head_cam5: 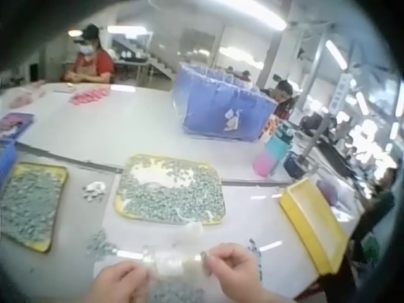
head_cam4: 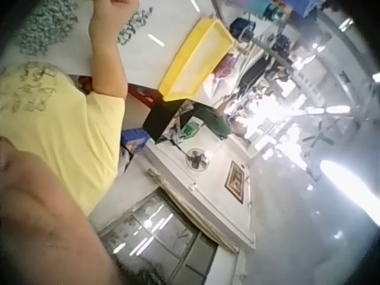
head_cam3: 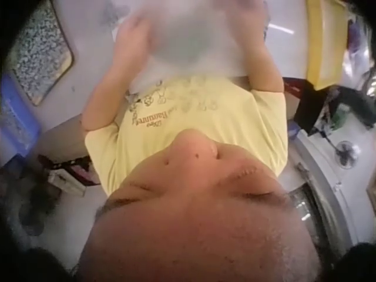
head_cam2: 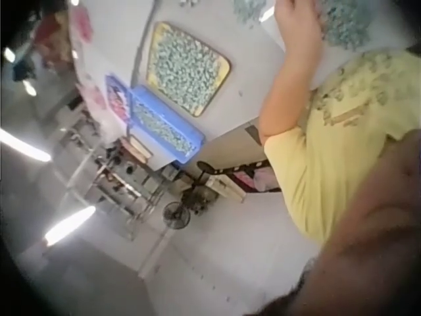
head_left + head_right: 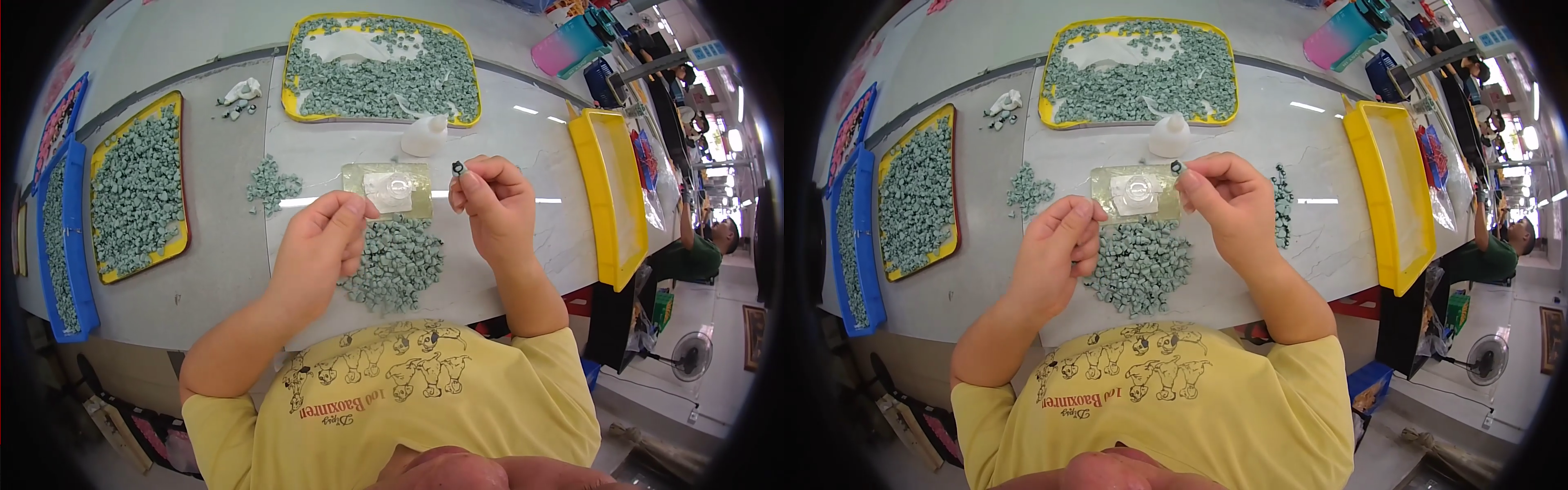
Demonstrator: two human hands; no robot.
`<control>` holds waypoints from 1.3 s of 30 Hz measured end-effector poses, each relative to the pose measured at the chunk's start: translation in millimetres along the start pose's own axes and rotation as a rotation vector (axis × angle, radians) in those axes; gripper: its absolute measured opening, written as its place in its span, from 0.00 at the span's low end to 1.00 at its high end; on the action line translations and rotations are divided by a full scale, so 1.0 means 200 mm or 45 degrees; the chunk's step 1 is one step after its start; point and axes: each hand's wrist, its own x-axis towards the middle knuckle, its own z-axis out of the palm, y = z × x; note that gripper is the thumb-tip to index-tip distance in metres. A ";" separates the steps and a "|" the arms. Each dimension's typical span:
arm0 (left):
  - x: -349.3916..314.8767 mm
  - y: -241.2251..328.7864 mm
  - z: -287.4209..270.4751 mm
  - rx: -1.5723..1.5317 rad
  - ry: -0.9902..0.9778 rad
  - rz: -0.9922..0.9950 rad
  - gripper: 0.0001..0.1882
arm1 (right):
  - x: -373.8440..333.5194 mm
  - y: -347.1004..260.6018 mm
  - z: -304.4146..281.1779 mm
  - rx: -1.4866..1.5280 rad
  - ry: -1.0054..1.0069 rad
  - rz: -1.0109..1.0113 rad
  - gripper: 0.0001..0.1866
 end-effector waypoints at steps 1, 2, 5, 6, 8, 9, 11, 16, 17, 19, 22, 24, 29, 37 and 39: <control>0.00 0.02 0.03 0.089 0.015 0.015 0.09 | -0.01 -0.03 -0.03 0.052 0.032 -0.028 0.02; -0.01 0.04 0.06 0.106 0.008 0.019 0.09 | -0.02 -0.06 -0.05 0.061 0.039 -0.043 0.02; 0.00 0.07 0.17 0.354 0.096 0.093 0.09 | -0.05 -0.17 -0.11 0.058 0.049 0.019 0.03; 0.00 0.08 0.20 0.421 0.134 0.133 0.09 | -0.06 -0.20 -0.14 0.038 0.048 0.051 0.03; 0.01 0.09 0.29 0.513 0.165 0.179 0.10 | -0.09 -0.27 -0.19 0.036 0.058 0.066 0.04; 0.01 0.09 0.34 0.571 0.189 0.215 0.09 | -0.10 -0.30 -0.22 0.050 0.038 0.093 0.04; 0.02 0.09 0.41 0.652 0.207 0.256 0.09 | -0.13 -0.35 -0.28 0.081 0.025 0.105 0.05; 0.02 0.02 0.55 -0.019 0.171 0.048 0.09 | -0.17 -0.41 -0.40 0.128 -0.056 0.253 0.05; 0.02 -0.01 0.57 -0.005 0.175 0.048 0.09 | -0.17 -0.41 -0.42 0.142 -0.054 0.248 0.05; 0.02 -0.06 0.58 -0.002 0.180 0.028 0.09 | -0.16 -0.40 -0.44 0.190 -0.111 0.293 0.06; 0.02 -0.11 0.57 -0.013 0.093 0.064 0.07 | -0.15 -0.37 -0.44 0.150 -0.123 0.302 0.06; 0.04 -0.12 0.51 -0.038 0.063 0.039 0.07 | -0.14 -0.35 -0.42 0.112 -0.130 0.298 0.06; 0.06 -0.11 0.43 -0.121 0.028 -0.028 0.09 | -0.10 -0.30 -0.35 0.022 -0.132 0.276 0.06; 0.07 -0.10 0.31 0.001 0.036 -0.070 0.11 | -0.03 -0.15 -0.23 0.094 -0.151 0.444 0.06; 0.08 -0.09 0.27 -0.035 0.026 -0.074 0.11 | -0.01 -0.13 -0.20 0.090 -0.161 0.460 0.06</control>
